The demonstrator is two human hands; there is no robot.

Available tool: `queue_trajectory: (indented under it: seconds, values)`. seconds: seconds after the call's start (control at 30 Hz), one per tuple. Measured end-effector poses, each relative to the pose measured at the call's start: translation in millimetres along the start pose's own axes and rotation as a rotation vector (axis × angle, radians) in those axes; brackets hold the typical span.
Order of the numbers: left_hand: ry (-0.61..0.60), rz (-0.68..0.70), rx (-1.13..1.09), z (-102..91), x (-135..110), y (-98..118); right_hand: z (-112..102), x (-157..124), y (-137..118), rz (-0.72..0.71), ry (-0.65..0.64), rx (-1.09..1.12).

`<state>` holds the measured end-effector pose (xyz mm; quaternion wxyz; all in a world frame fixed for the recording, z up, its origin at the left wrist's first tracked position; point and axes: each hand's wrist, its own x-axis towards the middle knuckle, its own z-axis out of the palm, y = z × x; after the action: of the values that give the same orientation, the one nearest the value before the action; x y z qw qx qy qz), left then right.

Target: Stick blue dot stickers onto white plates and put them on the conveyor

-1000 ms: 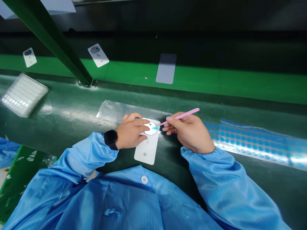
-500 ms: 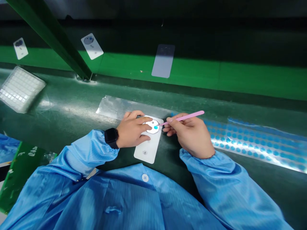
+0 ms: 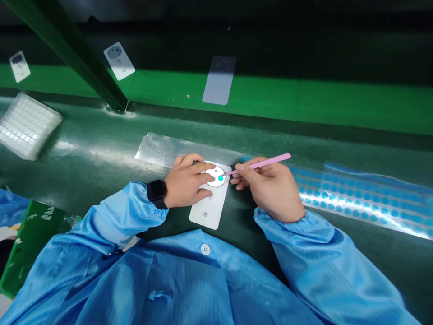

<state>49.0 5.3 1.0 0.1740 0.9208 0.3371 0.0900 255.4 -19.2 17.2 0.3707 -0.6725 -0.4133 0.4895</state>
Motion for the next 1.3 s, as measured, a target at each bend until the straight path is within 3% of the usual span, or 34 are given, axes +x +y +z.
queue_trajectory:
  seconds: [0.57, 0.93, 1.3]
  values:
    - [0.043, 0.029, 0.064, 0.8, -0.6, 9.0, 2.1, -1.6, -4.6, -0.046, 0.000, -0.013]
    - [0.001, 0.018, 0.132, 2.4, 0.0, 15.4, 1.9, -0.9, -2.7, -0.080, -0.003, -0.064]
    - [0.009, -0.011, 0.178, 2.7, -0.8, 17.0, 0.5, 6.2, 8.6, -0.033, 0.014, 0.181]
